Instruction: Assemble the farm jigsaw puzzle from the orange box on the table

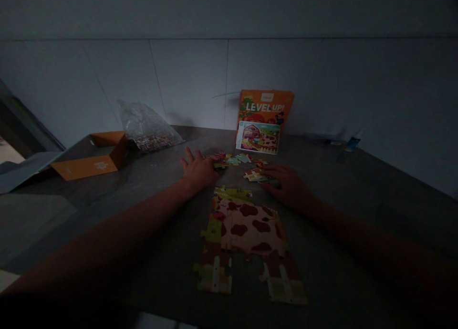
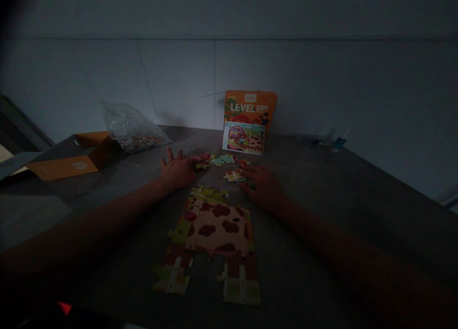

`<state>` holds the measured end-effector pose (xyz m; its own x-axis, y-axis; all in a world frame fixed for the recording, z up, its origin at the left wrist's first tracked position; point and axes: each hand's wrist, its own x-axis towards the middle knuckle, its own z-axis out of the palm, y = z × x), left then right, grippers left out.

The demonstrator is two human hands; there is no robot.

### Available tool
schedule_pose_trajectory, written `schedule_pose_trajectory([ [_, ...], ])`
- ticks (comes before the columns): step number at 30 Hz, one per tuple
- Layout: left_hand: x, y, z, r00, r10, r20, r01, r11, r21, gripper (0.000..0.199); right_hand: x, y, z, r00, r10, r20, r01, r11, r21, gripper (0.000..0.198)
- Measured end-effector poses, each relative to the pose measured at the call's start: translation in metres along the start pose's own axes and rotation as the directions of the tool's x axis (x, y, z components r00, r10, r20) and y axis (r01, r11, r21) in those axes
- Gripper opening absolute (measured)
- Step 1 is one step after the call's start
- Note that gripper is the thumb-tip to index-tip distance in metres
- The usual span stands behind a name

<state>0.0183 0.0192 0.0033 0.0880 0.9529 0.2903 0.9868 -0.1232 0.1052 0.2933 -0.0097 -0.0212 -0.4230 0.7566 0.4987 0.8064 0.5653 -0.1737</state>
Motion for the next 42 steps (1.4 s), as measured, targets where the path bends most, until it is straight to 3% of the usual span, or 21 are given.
schedule_pose_trajectory([
  [3, 0.000, 0.003, -0.002, 0.996, 0.075, -0.040, -0.075, 0.997, 0.007, 0.046, 0.000, 0.000, 0.000, 1.000, 0.006, -0.008, -0.006, 1.000, -0.002, 0.037],
  [5, 0.000, 0.006, -0.004, 0.972, 0.236, -0.016, -0.236, 0.971, -0.032, 0.040, 0.000, -0.001, 0.000, 1.000, -0.005, -0.009, 0.005, 1.000, 0.003, 0.035],
  [7, -0.001, 0.010, -0.006, 0.897, 0.443, 0.013, -0.440, 0.894, -0.082, 0.036, 0.000, -0.001, 0.000, 1.000, -0.022, -0.007, 0.022, 1.000, 0.010, 0.034],
  [9, -0.002, 0.012, -0.005, 0.782, 0.623, 0.036, -0.613, 0.778, -0.138, 0.032, 0.000, -0.001, 0.000, 0.999, -0.040, -0.012, 0.041, 0.999, 0.013, 0.032],
  [12, -0.004, 0.014, -0.004, 0.634, 0.773, 0.033, -0.746, 0.622, -0.239, 0.031, 0.001, -0.002, 0.000, 0.998, -0.064, -0.011, 0.064, 0.998, 0.017, 0.031],
  [15, -0.003, 0.013, -0.003, 0.587, 0.810, 0.006, -0.770, 0.560, -0.305, 0.031, 0.001, -0.004, -0.001, 0.996, -0.084, -0.003, 0.084, 0.996, 0.041, 0.031],
  [22, -0.002, 0.013, -0.002, 0.547, 0.836, -0.042, -0.794, 0.503, -0.341, 0.031, 0.001, -0.008, -0.003, 0.993, -0.114, 0.012, 0.113, 0.992, 0.052, 0.031],
  [28, -0.004, 0.013, -0.002, 0.512, 0.858, -0.044, -0.836, 0.486, -0.254, 0.032, 0.001, -0.008, -0.002, 0.994, -0.113, 0.002, 0.112, 0.992, 0.049, 0.032],
  [34, -0.002, 0.012, -0.001, 0.529, 0.847, -0.059, -0.832, 0.504, -0.231, 0.027, 0.000, -0.009, -0.002, 0.989, -0.144, 0.012, 0.142, 0.985, 0.097, 0.035],
  [42, 0.001, 0.011, -0.003, 0.614, 0.787, -0.057, -0.781, 0.595, -0.191, 0.026, -0.002, -0.010, -0.001, 0.992, -0.126, 0.026, 0.121, 0.985, 0.123, 0.035],
])
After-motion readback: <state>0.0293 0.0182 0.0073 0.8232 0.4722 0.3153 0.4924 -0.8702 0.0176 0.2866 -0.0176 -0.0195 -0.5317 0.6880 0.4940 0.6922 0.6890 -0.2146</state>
